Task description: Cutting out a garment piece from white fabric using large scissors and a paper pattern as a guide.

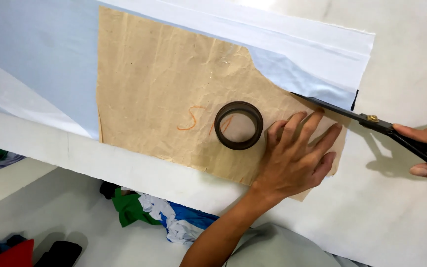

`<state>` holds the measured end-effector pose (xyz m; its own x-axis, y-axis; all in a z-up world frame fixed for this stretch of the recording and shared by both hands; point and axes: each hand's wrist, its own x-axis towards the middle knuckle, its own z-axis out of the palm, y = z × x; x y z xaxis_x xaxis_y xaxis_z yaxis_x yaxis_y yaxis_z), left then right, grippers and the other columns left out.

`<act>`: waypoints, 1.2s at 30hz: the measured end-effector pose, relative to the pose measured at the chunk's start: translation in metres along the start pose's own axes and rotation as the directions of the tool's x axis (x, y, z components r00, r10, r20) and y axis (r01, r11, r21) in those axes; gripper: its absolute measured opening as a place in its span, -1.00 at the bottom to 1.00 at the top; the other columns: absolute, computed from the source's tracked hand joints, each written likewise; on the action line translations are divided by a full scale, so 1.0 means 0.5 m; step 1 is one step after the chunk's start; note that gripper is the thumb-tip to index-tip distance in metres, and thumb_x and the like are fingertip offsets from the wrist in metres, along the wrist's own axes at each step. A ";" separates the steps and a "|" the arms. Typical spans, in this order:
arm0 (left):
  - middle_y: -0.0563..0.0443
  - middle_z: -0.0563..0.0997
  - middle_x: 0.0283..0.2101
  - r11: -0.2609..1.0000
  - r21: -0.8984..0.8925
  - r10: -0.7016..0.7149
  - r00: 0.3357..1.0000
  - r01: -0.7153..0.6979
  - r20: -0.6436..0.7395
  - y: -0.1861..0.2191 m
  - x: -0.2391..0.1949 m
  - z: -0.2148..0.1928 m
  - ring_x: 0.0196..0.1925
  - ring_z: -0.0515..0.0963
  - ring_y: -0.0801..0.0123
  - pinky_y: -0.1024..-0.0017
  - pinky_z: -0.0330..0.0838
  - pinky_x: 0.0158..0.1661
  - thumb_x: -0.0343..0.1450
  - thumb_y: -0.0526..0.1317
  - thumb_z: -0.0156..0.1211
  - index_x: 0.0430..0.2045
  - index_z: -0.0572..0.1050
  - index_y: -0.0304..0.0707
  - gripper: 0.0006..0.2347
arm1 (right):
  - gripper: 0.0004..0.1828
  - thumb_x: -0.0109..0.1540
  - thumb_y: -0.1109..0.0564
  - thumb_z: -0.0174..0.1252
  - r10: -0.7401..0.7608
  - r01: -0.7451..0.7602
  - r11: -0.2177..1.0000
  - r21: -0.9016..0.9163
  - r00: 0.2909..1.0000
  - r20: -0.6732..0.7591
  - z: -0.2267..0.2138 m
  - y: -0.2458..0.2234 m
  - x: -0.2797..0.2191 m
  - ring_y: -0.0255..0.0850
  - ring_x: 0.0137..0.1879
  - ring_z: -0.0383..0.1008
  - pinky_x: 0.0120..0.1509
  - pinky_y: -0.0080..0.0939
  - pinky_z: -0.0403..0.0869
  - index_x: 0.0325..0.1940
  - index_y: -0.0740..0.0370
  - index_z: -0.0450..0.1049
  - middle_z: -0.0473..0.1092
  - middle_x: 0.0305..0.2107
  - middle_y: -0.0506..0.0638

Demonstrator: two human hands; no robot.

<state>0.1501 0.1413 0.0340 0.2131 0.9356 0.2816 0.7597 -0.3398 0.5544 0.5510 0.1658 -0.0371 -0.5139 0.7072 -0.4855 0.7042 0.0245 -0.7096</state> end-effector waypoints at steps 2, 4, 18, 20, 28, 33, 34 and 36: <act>-0.08 0.47 0.23 1.000 0.000 0.000 1.000 0.000 0.013 -0.001 -0.001 0.001 0.24 0.47 0.09 0.08 0.29 0.14 0.41 -0.14 0.24 0.03 0.60 -0.05 -0.71 | 0.08 -0.20 0.01 0.45 -0.001 0.001 1.000 0.029 1.000 -0.004 -0.004 -0.026 0.008 -0.28 -0.65 0.14 -0.49 -0.30 0.18 0.45 -0.12 0.35 0.16 -0.77 -0.08; -0.05 0.47 0.23 1.000 0.008 -0.014 0.999 0.014 0.030 0.000 -0.001 0.000 0.25 0.45 0.12 0.09 0.27 0.16 0.39 -0.13 0.25 0.03 0.58 -0.02 -0.69 | 0.10 -0.19 0.03 0.47 0.015 -0.015 1.000 0.000 0.999 0.040 -0.009 -0.019 0.006 -0.26 -0.62 0.24 -0.43 -0.31 0.29 0.47 -0.17 0.34 0.22 -0.76 -0.06; -0.14 0.48 0.21 0.993 -0.076 -0.078 0.978 0.095 0.196 0.015 0.030 -0.088 0.27 0.46 0.02 -0.06 0.21 0.30 0.33 -0.14 0.40 -0.01 0.51 -0.19 -0.63 | 0.02 -0.18 0.29 0.53 0.243 -0.244 0.967 0.072 0.970 0.018 -0.042 -0.212 0.053 -0.25 -0.50 0.36 -0.41 -0.28 0.34 0.40 -0.10 0.51 0.66 -0.51 -0.01; -0.09 0.58 0.12 0.988 -0.128 -0.062 0.986 0.083 0.156 -0.014 0.044 -0.117 0.18 0.56 0.09 -0.05 0.19 0.31 0.41 -0.12 0.33 -0.04 0.53 -0.18 -0.71 | 0.02 -0.18 0.29 0.53 0.253 -0.254 0.964 0.076 0.967 0.025 -0.042 -0.209 0.053 -0.26 -0.47 0.40 -0.40 -0.29 0.35 0.39 -0.09 0.52 0.68 -0.44 -0.03; -0.02 0.61 0.03 0.996 0.033 -0.080 0.984 0.086 -0.157 -0.209 0.107 -0.145 0.10 0.58 0.17 0.12 0.18 0.15 0.35 -0.18 0.47 -0.24 0.65 -0.13 -0.82 | -0.02 -0.16 0.29 0.51 0.244 -0.241 0.967 0.083 0.970 -0.022 -0.036 -0.270 0.059 -0.20 -0.52 0.34 -0.42 -0.27 0.33 0.37 -0.03 0.54 0.66 -0.49 0.02; 0.01 0.51 0.11 0.990 0.030 -0.138 0.989 0.140 -0.047 -0.217 0.107 -0.134 0.18 0.41 0.07 0.05 0.22 0.10 0.30 -0.11 0.46 -0.15 0.64 -0.07 -0.72 | -0.03 -0.15 0.29 0.51 0.274 -0.272 0.960 0.062 0.962 -0.022 -0.040 -0.303 0.071 -0.21 -0.53 0.32 -0.47 -0.31 0.29 0.36 -0.11 0.54 0.62 -0.54 0.03; 0.03 0.45 0.13 0.987 -0.004 -0.160 0.987 0.160 -0.015 -0.215 0.108 -0.133 0.18 0.36 0.07 0.03 0.28 0.06 0.30 -0.16 0.43 -0.11 0.62 -0.10 -0.70 | -0.03 -0.16 0.34 0.52 0.338 -0.335 0.937 0.098 0.941 -0.018 -0.039 -0.308 0.072 -0.17 -0.50 0.29 -0.41 -0.28 0.28 0.35 -0.08 0.56 0.70 -0.42 0.05; 0.06 0.45 0.11 0.986 0.009 -0.166 0.986 0.166 -0.028 -0.215 0.108 -0.131 0.16 0.36 0.07 0.05 0.28 0.03 0.27 -0.16 0.46 -0.13 0.63 -0.08 -0.70 | -0.06 -0.17 0.34 0.52 0.307 -0.301 0.947 0.112 0.951 -0.045 -0.034 -0.322 0.072 -0.17 -0.50 0.26 -0.42 -0.29 0.27 0.32 -0.01 0.56 0.69 -0.42 0.06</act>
<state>0.0397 0.2219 0.0406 0.0666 0.9759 0.2077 0.7898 -0.1788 0.5868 0.4275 0.1994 0.0686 -0.2503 0.7113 -0.6568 0.7669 -0.2684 -0.5830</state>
